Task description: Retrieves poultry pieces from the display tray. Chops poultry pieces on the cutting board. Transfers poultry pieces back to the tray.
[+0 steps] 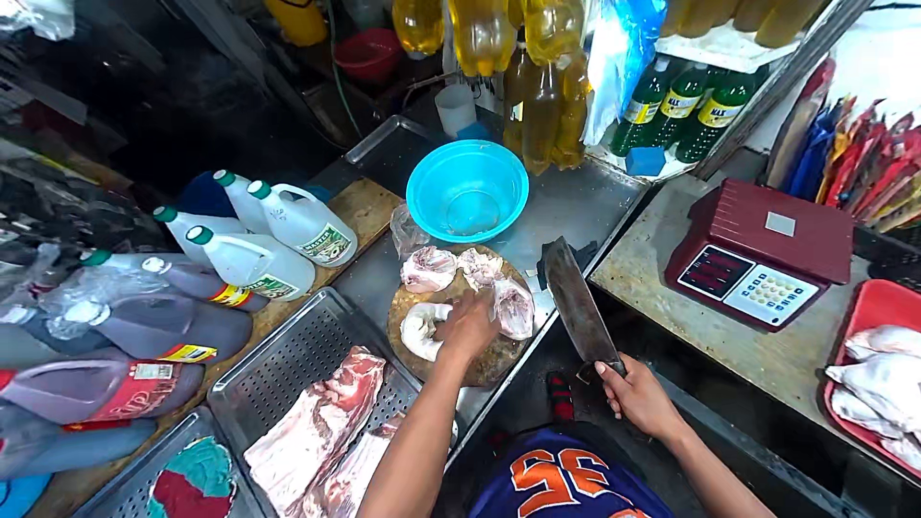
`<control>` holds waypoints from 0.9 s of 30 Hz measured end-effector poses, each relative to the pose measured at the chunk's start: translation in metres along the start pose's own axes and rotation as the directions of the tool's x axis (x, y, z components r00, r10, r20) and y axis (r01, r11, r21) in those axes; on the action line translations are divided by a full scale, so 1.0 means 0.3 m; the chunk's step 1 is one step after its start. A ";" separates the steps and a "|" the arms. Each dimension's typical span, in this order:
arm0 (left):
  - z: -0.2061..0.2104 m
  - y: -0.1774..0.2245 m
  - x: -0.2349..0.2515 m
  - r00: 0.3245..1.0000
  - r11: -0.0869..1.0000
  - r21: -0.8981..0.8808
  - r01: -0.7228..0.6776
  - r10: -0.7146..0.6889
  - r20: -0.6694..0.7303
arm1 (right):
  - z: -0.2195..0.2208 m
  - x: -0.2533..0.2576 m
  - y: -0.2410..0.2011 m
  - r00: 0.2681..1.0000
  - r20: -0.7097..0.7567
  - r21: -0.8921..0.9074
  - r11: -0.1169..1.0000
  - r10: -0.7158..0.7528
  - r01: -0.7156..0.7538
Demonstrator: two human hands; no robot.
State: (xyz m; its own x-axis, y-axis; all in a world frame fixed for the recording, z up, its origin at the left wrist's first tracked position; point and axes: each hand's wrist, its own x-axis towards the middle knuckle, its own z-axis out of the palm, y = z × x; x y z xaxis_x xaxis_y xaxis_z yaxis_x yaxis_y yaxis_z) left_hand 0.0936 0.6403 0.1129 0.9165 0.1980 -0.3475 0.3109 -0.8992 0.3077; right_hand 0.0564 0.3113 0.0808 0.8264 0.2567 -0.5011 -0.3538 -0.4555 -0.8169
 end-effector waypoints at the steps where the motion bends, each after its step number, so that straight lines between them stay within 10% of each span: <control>1: 0.009 0.023 0.053 0.998 0.999 0.004 -0.046 0.045 0.037 | -0.027 0.013 0.008 1.000 -0.006 0.013 1.000 -0.003 0.004; 5: 0.078 0.074 0.226 0.981 0.993 0.030 -0.114 0.107 0.164 | -0.133 0.046 0.055 1.000 -0.029 0.053 0.999 -0.001 0.003; 17: -0.101 -0.109 0.174 0.979 0.922 -0.376 0.089 -0.149 -0.136 | -0.365 0.286 0.131 0.995 0.102 -0.063 0.998 0.021 -0.015; 24: -0.263 -0.383 0.083 0.667 0.608 -0.688 0.395 -0.706 -0.241 | -0.332 0.357 0.036 0.965 0.263 -0.180 0.983 0.022 0.026; 27: -0.173 -0.457 0.121 0.683 0.556 -0.676 0.484 -0.723 -0.105 | -0.267 0.384 0.010 0.939 0.344 -0.288 0.954 0.023 0.082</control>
State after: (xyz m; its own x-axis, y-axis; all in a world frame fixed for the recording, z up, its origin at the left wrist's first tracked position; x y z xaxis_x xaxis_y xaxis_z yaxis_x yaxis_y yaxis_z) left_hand 0.0973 0.7911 0.1041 0.4279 0.8262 -0.3666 0.7861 -0.1400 0.6020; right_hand 0.1856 0.2713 0.0435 0.6170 0.5234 -0.5877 -0.1442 -0.6589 -0.7383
